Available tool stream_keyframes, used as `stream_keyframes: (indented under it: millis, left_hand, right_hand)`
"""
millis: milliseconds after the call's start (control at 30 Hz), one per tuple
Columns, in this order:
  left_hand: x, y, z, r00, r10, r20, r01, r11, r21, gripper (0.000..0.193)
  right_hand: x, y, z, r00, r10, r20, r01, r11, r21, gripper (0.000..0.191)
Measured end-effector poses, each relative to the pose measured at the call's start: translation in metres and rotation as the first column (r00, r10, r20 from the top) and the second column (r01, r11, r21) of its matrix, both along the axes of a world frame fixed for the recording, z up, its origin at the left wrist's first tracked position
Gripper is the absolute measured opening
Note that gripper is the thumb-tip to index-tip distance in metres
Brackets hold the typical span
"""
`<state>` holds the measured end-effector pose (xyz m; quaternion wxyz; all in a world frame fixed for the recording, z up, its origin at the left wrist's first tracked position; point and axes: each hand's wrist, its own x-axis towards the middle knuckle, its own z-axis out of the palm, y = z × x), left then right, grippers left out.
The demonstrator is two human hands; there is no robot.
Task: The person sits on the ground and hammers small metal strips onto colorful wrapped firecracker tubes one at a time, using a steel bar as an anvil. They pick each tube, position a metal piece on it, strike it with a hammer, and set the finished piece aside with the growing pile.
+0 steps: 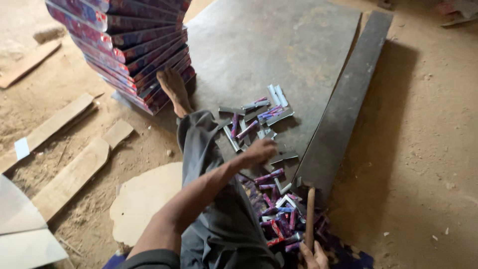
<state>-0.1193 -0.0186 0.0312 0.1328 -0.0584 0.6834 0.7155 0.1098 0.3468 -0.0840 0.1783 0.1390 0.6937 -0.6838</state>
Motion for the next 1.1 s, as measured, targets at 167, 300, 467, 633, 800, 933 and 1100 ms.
stream_keyframes:
  millis: [167, 300, 467, 633, 800, 933, 1100]
  left_hand:
    - [0.01, 0.055, -0.022, 0.871, -0.199, -0.448, -0.065, 0.859, -0.508, 0.035]
    - [0.029, 0.075, -0.051, 0.875, -0.287, -0.389, -0.032, 0.769, -0.639, 0.031]
    - [0.046, 0.092, -0.073, 0.914, -0.366, -0.177, 0.076, 0.582, -0.809, 0.022]
    - [0.067, 0.103, -0.086, 0.849, -0.272, -0.453, -0.149, 0.699, -0.7, 0.018]
    - [0.07, 0.112, -0.089, 0.848, -0.284, -0.448, -0.167, 0.659, -0.734, 0.017]
    - [0.072, 0.113, -0.086, 0.862, -0.269, -0.429, -0.154, 0.668, -0.728, 0.016]
    - [0.073, 0.112, -0.082, 0.854, -0.263, -0.449, -0.169, 0.676, -0.717, 0.016]
  right_hand:
    - [-0.01, 0.001, 0.029, 0.855, 0.038, -0.517, 0.235, 0.861, 0.451, 0.051]
    - [-0.001, 0.004, 0.094, 0.732, 0.089, -0.675, 0.315, 0.835, 0.452, 0.055]
    - [0.022, -0.001, 0.129, 0.979, 0.097, -0.178, 0.057, 0.708, 0.704, 0.041]
    - [0.026, -0.002, 0.124, 0.537, 0.482, -0.692, 0.567, 0.401, 0.719, 0.032]
    - [0.02, 0.003, 0.133, 0.856, 0.238, -0.458, 0.201, 0.663, 0.721, 0.039]
    - [0.009, -0.011, 0.143, 0.894, 0.307, -0.325, 0.025, 0.691, 0.723, 0.035]
    - [0.007, -0.025, 0.15, 0.916, 0.249, -0.313, 0.047, 0.71, 0.703, 0.035]
